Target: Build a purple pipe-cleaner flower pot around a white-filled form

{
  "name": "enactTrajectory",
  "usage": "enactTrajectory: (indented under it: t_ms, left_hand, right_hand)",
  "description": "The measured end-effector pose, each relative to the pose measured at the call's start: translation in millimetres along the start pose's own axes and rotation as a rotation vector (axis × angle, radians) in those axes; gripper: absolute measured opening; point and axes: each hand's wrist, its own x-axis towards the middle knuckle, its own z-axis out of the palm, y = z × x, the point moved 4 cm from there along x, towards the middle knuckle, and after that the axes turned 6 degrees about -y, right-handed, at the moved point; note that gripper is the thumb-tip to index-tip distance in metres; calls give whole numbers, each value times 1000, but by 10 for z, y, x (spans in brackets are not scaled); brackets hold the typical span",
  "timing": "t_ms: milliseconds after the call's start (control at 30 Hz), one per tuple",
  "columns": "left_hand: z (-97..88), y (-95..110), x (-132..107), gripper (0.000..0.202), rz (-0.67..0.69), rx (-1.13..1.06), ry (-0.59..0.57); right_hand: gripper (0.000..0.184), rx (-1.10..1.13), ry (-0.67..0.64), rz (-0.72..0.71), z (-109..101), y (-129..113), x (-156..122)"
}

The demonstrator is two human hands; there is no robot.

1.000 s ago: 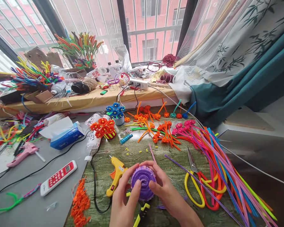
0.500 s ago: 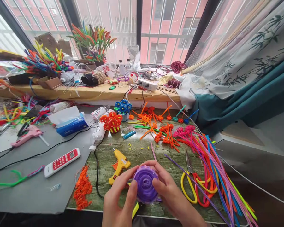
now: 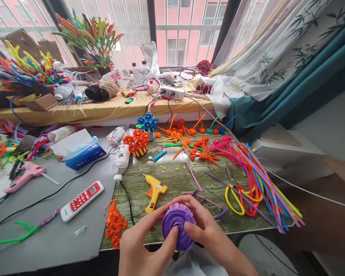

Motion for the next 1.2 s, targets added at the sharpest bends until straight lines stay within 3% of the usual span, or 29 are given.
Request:
enactTrajectory:
  t_ms: [267, 667, 1000, 1200]
  left_hand:
    - [160, 37, 75, 28, 12, -27, -17]
    - [419, 193, 224, 29, -303, -310, 4]
    - [687, -27, 257, 58, -349, -664, 4]
    - [720, -136, 259, 54, -356, -828, 72]
  right_hand:
    - [55, -83, -5, 9, -161, -91, 56]
    - [49, -92, -10, -14, -376, -263, 106]
    - [52, 44, 39, -48, -385, -174, 187]
    - [50, 204, 109, -51, -445, 2, 295]
